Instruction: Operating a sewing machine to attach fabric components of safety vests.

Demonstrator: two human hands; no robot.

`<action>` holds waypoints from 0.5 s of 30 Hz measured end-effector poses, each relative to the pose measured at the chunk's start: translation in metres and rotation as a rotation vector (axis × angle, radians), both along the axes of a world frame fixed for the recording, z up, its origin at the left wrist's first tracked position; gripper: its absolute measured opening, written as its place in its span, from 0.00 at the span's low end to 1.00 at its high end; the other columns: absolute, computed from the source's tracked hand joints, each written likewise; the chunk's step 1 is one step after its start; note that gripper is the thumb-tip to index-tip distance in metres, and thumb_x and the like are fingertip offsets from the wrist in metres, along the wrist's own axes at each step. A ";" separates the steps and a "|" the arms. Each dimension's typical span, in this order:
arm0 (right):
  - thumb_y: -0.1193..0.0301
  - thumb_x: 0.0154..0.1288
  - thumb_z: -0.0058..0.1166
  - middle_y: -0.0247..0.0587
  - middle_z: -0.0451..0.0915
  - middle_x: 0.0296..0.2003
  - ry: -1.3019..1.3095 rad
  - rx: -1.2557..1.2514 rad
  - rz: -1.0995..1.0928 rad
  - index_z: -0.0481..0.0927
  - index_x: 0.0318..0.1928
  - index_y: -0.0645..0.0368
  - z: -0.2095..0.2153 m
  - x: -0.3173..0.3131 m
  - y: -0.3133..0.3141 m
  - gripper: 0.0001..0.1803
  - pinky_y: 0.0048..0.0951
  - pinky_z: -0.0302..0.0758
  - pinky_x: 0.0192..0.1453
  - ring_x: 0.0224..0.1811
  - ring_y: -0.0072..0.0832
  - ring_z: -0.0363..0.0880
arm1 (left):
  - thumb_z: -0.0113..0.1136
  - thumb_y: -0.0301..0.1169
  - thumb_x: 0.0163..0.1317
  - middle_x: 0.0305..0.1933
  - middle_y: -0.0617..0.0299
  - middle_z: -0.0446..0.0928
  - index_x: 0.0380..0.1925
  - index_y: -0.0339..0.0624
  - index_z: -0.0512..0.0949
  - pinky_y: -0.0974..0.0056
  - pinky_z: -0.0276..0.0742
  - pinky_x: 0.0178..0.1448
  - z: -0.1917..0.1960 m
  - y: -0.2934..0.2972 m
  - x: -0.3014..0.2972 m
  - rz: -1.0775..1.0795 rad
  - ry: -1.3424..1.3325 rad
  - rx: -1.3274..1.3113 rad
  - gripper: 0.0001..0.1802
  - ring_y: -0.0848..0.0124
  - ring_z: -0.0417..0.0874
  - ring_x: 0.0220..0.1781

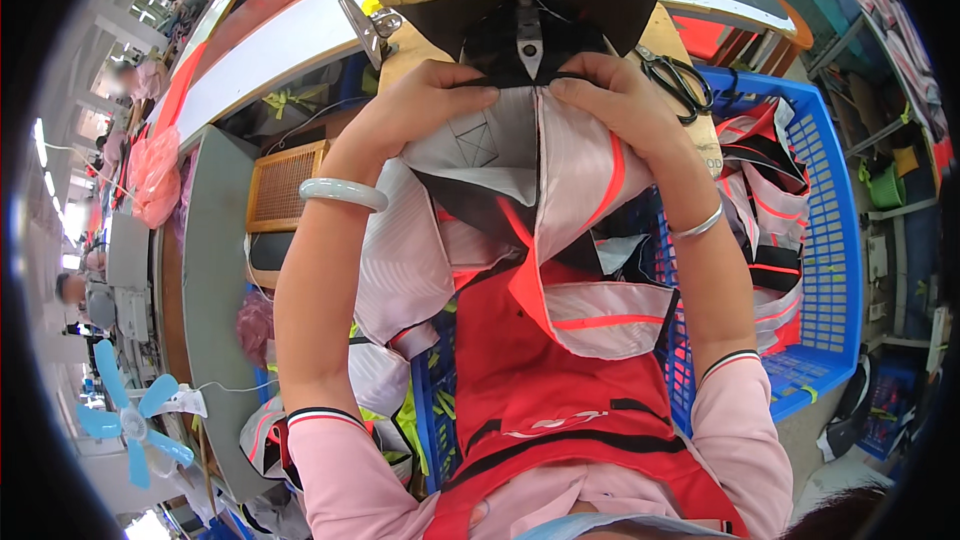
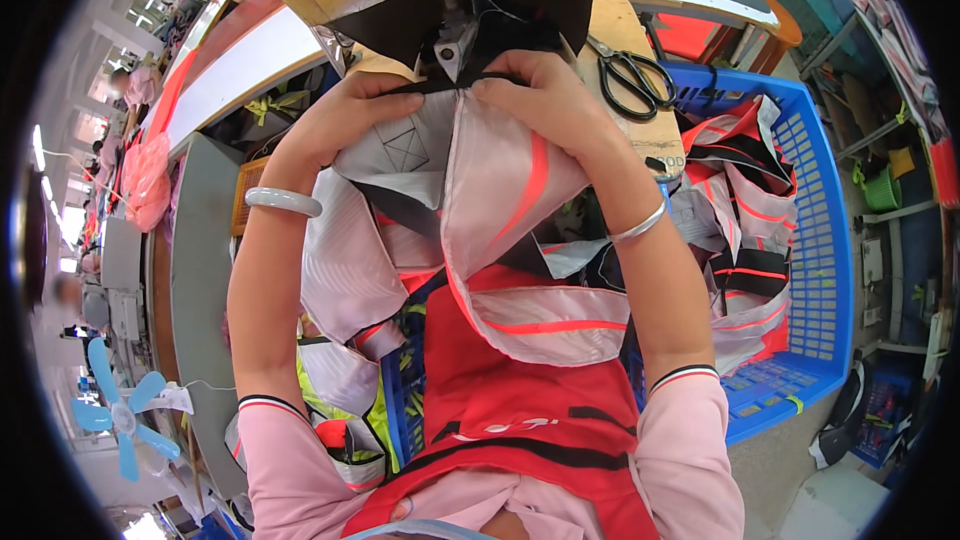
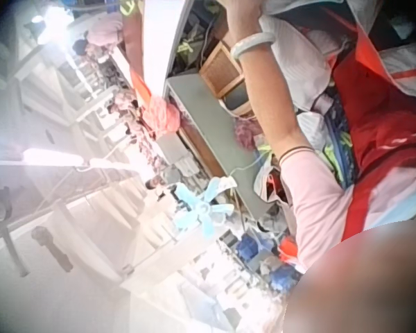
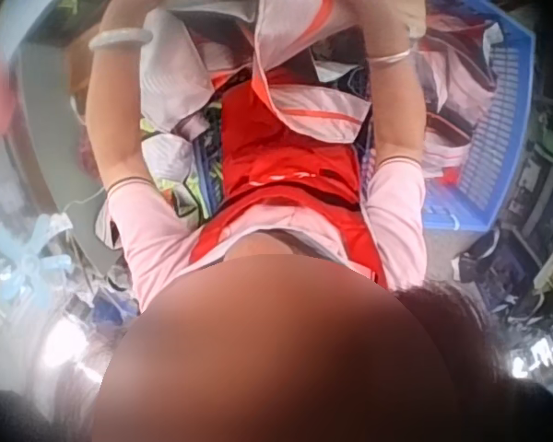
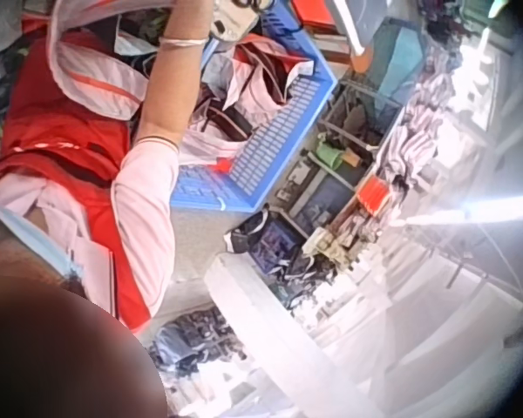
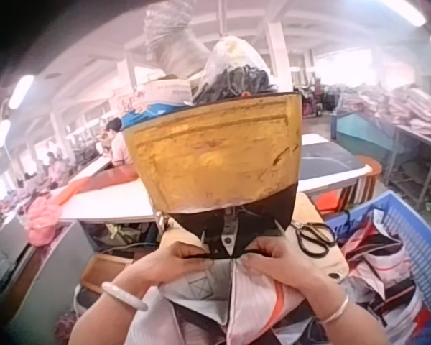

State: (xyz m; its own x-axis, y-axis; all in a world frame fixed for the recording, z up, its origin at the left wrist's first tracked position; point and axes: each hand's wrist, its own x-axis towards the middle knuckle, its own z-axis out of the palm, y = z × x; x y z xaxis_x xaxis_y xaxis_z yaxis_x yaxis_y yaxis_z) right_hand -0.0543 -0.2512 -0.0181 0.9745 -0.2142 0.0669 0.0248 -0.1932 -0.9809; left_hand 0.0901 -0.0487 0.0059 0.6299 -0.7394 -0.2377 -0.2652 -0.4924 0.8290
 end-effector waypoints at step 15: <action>0.69 0.62 0.57 0.33 0.79 0.33 -0.080 -0.147 0.276 0.80 0.42 0.64 0.020 -0.084 0.002 0.12 0.24 0.73 0.41 0.36 0.21 0.77 | 0.60 0.33 0.66 0.42 0.69 0.80 0.49 0.34 0.79 0.74 0.75 0.47 -0.001 0.035 -0.021 -0.043 0.159 -0.117 0.16 0.83 0.77 0.42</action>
State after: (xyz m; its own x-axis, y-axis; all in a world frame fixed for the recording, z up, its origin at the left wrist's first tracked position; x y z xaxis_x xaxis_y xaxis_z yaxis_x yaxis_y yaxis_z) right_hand -0.1379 -0.2495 0.0016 0.9849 0.0747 0.1562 0.1718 -0.3076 -0.9359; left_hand 0.0692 -0.0135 0.0050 0.5584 -0.7935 -0.2421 -0.1454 -0.3810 0.9131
